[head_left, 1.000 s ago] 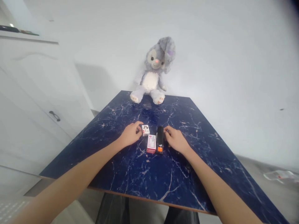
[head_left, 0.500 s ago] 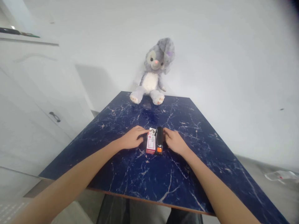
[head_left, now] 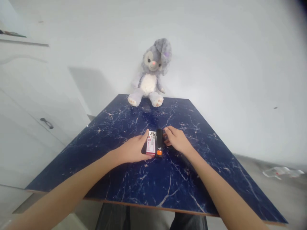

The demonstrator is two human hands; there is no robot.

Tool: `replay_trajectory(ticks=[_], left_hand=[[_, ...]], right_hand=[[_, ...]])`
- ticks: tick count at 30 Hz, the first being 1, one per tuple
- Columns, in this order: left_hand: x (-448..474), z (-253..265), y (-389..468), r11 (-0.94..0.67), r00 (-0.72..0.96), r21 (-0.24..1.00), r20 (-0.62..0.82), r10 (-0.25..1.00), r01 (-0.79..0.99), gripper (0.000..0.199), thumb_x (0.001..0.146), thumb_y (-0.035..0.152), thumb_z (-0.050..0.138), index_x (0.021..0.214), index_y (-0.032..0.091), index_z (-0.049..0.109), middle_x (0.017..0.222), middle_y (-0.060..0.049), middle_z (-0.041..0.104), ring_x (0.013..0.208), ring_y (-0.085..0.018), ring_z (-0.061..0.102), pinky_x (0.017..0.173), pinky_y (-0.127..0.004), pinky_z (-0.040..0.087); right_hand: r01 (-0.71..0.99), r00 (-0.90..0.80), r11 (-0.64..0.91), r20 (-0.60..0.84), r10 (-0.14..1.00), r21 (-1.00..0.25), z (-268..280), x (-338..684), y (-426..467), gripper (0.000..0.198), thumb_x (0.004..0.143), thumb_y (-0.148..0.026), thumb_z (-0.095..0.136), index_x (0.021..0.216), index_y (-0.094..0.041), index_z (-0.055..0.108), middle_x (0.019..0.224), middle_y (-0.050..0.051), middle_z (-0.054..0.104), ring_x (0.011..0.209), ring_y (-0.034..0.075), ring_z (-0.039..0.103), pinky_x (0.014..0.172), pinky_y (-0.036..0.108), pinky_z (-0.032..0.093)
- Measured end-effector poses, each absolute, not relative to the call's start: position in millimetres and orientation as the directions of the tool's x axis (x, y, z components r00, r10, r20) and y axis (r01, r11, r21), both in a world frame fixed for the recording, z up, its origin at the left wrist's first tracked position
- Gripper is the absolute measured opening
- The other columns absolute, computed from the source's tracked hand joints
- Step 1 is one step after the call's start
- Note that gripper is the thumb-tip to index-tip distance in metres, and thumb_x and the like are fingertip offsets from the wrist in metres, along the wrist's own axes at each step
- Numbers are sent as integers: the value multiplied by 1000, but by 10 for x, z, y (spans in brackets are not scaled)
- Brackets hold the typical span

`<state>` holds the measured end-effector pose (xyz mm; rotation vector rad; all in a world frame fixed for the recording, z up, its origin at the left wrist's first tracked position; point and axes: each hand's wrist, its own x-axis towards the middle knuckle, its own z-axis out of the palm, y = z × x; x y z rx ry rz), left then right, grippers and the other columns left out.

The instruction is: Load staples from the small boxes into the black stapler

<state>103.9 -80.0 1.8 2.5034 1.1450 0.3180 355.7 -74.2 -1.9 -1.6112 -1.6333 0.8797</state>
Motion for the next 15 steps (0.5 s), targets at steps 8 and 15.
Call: replay_trajectory(ticks=[8,15], left_hand=[[1578,-200,-880,-680,646,382,236,726,625,96,81,60,64,155,20,17,139,-17,52,124,-34,54,101,-42,45],[2874,-226,-608,-698,643,410,287,710,587,100,75,63,68,152,15,27,133,-19,54,122,-35,54,99,-41,46]], right_hand=[[665,-41,57,39,998,-745,77,3896,-1183,38,95,-43,50,125,-22,59,112,9,72,95,22,70,88,35,51],[711,236,-66,149,960,-700,-64,4931,-1005,40,92,-39,51,122,-17,63,126,13,66,115,24,62,100,37,44]])
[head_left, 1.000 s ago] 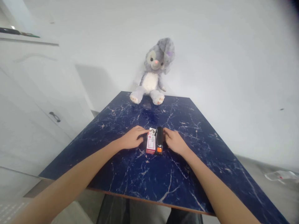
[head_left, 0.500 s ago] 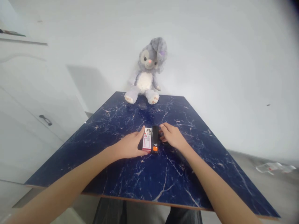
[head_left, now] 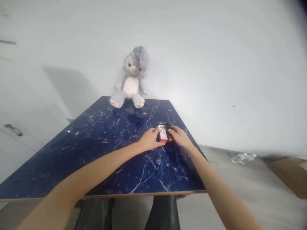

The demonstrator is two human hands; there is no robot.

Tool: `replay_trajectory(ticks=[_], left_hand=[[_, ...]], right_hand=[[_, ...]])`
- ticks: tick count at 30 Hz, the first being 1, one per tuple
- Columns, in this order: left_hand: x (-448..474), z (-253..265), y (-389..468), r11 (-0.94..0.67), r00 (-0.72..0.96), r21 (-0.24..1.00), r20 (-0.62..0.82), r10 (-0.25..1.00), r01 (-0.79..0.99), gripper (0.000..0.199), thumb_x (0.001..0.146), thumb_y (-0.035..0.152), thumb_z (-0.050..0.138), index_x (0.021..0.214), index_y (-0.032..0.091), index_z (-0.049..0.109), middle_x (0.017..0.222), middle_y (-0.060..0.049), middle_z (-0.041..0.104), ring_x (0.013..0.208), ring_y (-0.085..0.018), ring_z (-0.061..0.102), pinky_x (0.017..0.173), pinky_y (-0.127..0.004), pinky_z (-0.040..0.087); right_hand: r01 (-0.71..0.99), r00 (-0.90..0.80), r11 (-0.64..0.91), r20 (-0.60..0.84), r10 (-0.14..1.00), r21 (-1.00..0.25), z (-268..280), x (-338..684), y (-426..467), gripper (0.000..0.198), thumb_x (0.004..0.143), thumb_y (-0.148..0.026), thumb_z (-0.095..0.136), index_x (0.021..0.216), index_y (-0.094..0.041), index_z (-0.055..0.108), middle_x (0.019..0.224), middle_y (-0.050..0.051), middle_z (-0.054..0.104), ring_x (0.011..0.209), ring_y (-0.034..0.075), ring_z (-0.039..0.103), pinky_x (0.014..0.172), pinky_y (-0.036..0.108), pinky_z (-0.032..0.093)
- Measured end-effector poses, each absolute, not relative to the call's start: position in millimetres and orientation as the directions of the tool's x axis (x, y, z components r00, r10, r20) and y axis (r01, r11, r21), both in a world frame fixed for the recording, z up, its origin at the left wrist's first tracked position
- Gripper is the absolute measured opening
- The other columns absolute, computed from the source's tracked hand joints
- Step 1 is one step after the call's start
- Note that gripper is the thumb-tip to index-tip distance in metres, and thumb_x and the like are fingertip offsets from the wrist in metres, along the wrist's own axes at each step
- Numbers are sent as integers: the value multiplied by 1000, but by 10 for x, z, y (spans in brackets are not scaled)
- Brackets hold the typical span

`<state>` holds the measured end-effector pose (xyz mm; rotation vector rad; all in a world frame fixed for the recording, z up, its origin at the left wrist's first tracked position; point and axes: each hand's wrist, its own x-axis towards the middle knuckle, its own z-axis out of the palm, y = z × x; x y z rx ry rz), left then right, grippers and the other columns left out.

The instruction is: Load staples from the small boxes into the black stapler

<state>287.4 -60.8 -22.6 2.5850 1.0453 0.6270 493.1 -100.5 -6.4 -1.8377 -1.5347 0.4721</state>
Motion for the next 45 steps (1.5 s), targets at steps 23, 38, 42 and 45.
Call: replay_trajectory(ticks=[23,38,42,45], left_hand=[[3630,-307,-424,-633,587,522,279,760,572,78,81,49,68,146,16,40,127,-13,67,146,-34,28,113,-51,30],[3561,-156,-780,-683,403,427,578,710,592,31,88,34,59,114,18,65,112,-11,70,137,-32,35,113,-50,31],[3460,-140,-855,-651,345,453,588,732,609,24,89,32,59,107,19,67,109,-10,71,134,-31,37,111,-51,32],[3205,-145,-889,-661,340,405,621,706,632,25,90,31,56,109,20,69,111,-9,71,137,-32,34,113,-54,30]], right_hand=[[664,504,-82,364,783,-743,-340,5323,-1004,67,94,-42,36,149,-4,28,130,23,61,112,30,64,99,43,45],[906,314,31,720,620,-422,-292,5203,-1130,51,93,-36,39,134,-5,47,127,23,57,119,36,50,103,53,37],[929,342,-57,788,513,-366,-228,5174,-1233,49,93,-36,40,132,-7,50,135,25,50,136,38,34,108,60,27],[949,301,-80,801,518,-306,-148,5045,-1326,55,93,-37,41,139,-7,44,148,25,38,145,40,18,110,64,22]])
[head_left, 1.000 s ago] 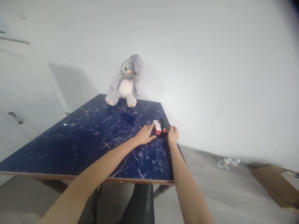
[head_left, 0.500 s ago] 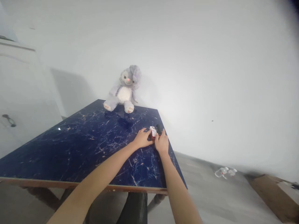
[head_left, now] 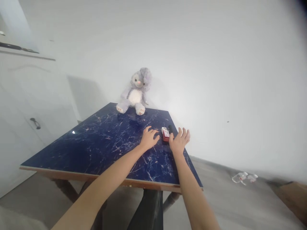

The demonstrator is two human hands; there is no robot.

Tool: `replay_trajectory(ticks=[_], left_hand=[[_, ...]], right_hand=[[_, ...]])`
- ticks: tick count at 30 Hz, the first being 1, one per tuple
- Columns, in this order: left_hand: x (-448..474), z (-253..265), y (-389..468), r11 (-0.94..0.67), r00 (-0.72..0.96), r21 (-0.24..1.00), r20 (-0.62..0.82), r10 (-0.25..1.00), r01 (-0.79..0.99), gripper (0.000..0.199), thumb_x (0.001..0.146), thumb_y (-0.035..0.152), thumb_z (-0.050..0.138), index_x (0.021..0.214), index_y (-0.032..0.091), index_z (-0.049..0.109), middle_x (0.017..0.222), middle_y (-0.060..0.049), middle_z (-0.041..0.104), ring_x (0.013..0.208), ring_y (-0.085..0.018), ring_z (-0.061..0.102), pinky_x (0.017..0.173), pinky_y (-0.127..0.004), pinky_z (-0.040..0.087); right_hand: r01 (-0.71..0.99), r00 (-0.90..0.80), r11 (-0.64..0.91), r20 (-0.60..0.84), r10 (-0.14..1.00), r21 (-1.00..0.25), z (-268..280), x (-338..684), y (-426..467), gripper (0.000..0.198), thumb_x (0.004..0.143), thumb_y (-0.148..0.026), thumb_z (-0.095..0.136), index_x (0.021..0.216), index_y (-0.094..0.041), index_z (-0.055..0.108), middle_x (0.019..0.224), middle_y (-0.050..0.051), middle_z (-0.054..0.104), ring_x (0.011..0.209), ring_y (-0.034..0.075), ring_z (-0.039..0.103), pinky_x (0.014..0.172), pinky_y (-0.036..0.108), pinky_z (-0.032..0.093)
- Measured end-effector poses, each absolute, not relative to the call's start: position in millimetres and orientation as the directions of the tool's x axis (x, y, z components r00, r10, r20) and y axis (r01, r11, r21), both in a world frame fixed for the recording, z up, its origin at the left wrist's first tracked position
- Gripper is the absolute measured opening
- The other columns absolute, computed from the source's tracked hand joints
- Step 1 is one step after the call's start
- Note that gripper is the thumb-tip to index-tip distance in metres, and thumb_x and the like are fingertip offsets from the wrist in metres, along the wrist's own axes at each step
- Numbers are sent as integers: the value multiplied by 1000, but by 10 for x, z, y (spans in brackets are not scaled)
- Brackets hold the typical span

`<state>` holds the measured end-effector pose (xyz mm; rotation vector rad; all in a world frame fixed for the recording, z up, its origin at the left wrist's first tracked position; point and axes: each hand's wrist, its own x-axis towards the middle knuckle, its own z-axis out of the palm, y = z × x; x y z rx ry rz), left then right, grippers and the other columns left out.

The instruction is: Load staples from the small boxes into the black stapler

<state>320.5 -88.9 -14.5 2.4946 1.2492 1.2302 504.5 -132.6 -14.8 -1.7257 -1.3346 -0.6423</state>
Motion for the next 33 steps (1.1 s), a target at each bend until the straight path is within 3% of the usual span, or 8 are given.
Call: replay_trajectory(ticks=[6,9,11,16,18,22,29,33], left_hand=[[2299,-80,-864,-839,644,141,578,501,525,27,89,30,55,109,22,71,124,-11,65,137,-30,39,115,-53,30],[2012,-51,-848,-924,827,49,431,362,380,27,87,29,56,110,26,69,126,-10,65,130,-26,50,114,-49,36],[1917,-58,-817,-893,783,8,476,400,451,28,87,28,54,111,26,68,130,-11,63,132,-27,49,113,-51,36],[1654,-130,-642,-702,493,11,703,512,712,44,84,15,51,125,17,64,139,-15,56,139,-32,40,114,-56,32],[1500,-169,-557,-655,441,98,664,604,749,40,79,12,54,115,18,71,122,-14,68,138,-33,41,115,-56,31],[1305,-229,-431,-590,396,275,525,753,759,28,81,15,56,97,24,76,95,-5,76,114,-27,61,103,-45,48],[1385,-214,-483,-556,282,325,608,742,765,42,93,19,46,133,19,58,128,-5,66,119,-21,56,109,-39,43],[1431,-203,-557,-606,395,169,619,679,777,53,90,17,50,143,19,48,142,-9,55,125,-26,51,109,-44,41]], right_hand=[[960,-210,277,717,664,25,-70,4494,-1429,57,93,-33,45,148,-17,41,161,15,22,151,34,8,118,59,14],[844,-478,521,617,625,126,-89,4148,-1390,58,93,-25,42,151,-17,37,161,11,25,151,28,14,121,52,14],[832,-488,538,642,591,137,-88,3896,-1278,60,93,-19,38,153,-12,33,160,13,26,150,27,16,122,50,14],[896,-327,442,747,579,49,-79,3210,-794,57,94,-16,39,151,-12,36,159,15,29,150,32,17,120,56,16],[824,-464,564,622,631,43,-135,3024,-642,57,93,-14,42,150,-15,40,152,13,43,145,28,32,119,47,26],[815,-398,518,399,826,-260,-335,2996,-550,57,93,-19,44,150,-17,39,145,12,52,128,23,54,107,36,43],[812,-316,441,346,883,-383,-438,3212,-616,50,94,-28,47,140,-10,52,139,15,57,133,27,48,114,40,33],[795,-318,446,343,884,-412,-383,3222,-621,44,91,-26,51,132,-13,60,135,15,61,127,26,54,111,38,36]])
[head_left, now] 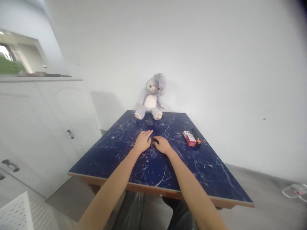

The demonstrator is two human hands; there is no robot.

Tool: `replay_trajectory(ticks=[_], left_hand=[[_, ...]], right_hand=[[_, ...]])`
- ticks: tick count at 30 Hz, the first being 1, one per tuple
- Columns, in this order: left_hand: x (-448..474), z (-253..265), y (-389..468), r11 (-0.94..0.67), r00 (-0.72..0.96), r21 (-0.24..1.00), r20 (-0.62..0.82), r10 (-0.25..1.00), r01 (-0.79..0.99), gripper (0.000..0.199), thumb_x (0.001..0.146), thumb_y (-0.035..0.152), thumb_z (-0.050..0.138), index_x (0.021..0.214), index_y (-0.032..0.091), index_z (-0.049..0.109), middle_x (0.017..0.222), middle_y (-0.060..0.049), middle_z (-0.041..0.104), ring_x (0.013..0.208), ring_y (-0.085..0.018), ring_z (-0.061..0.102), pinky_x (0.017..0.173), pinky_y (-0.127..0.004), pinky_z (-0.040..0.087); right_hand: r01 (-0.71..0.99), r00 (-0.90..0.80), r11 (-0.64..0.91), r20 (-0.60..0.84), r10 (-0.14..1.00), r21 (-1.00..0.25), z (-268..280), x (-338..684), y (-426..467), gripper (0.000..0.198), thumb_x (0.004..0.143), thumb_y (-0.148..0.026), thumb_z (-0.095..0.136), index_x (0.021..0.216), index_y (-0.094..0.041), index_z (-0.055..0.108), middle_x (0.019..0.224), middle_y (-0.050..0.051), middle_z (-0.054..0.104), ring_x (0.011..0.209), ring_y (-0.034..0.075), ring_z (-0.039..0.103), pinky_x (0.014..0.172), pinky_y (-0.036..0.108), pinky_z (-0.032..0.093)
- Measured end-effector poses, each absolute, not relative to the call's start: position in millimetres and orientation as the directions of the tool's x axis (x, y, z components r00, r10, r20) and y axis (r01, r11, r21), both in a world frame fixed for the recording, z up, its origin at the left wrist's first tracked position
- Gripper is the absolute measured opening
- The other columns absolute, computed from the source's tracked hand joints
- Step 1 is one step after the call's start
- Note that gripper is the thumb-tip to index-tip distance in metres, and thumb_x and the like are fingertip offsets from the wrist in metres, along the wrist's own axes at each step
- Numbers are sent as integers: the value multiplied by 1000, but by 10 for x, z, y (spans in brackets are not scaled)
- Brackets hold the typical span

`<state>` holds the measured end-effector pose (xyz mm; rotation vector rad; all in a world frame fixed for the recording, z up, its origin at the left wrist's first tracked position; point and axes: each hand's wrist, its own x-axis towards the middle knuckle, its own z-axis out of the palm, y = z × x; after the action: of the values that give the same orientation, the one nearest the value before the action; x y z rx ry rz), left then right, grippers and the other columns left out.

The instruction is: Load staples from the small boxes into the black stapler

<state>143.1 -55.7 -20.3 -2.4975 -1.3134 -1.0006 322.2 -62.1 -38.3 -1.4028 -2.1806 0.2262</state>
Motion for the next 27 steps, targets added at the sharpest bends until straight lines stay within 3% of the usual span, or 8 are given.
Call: replay_trajectory(ticks=[5,8,12,14,17,20,23,27], left_hand=[[1542,-167,-615,-634,444,11,705,554,773,68,88,12,49,153,20,32,163,-11,20,138,-32,39,111,-51,37],[1580,-151,-644,-669,444,-24,765,466,743,67,88,10,46,152,21,34,163,-9,18,139,-31,38,113,-51,36],[1568,-151,-664,-693,440,-30,792,424,720,66,87,10,47,151,22,37,162,-8,23,139,-30,39,113,-52,37],[1563,-151,-666,-693,424,-9,796,431,721,65,86,10,48,149,22,41,161,-8,26,138,-30,40,112,-52,38],[1558,-152,-649,-685,347,81,816,463,724,58,86,11,49,143,22,50,158,-6,34,135,-29,43,113,-50,38],[1515,-171,-587,-606,153,306,795,587,734,49,89,14,48,136,22,55,149,-6,48,129,-25,49,112,-46,41],[1423,-224,-476,-412,-7,547,608,794,729,41,91,18,49,130,21,60,131,-7,65,118,-23,60,106,-41,47],[1336,-314,-352,-300,-10,608,452,892,735,35,87,18,54,120,18,66,115,-8,73,103,-22,69,97,-36,52]], right_hand=[[770,-335,465,343,878,-437,-356,3243,-636,36,90,-25,53,123,-20,65,129,8,65,122,22,57,108,33,38],[765,-319,452,340,885,-459,-361,3248,-643,47,91,-26,52,137,-19,54,133,8,63,122,22,57,106,34,40],[762,-253,374,288,924,-529,-366,3245,-646,74,91,-29,52,155,-9,20,138,15,59,129,25,52,108,39,39],[756,-246,356,265,932,-549,-366,3243,-645,75,90,-29,52,155,-9,20,140,15,57,132,25,50,110,39,37],[757,-256,358,256,932,-546,-365,3242,-642,72,90,-28,53,153,-9,27,140,14,57,133,25,49,112,38,35],[761,-249,349,251,936,-548,-363,3244,-636,73,90,-29,52,154,-8,24,140,14,57,133,26,48,112,39,35],[766,-246,342,244,938,-544,-360,3245,-633,74,91,-30,52,155,-9,22,140,13,57,133,26,48,111,39,36],[783,-257,352,250,934,-513,-365,3248,-629,71,92,-31,52,154,-10,26,140,13,57,133,24,48,112,39,35]])
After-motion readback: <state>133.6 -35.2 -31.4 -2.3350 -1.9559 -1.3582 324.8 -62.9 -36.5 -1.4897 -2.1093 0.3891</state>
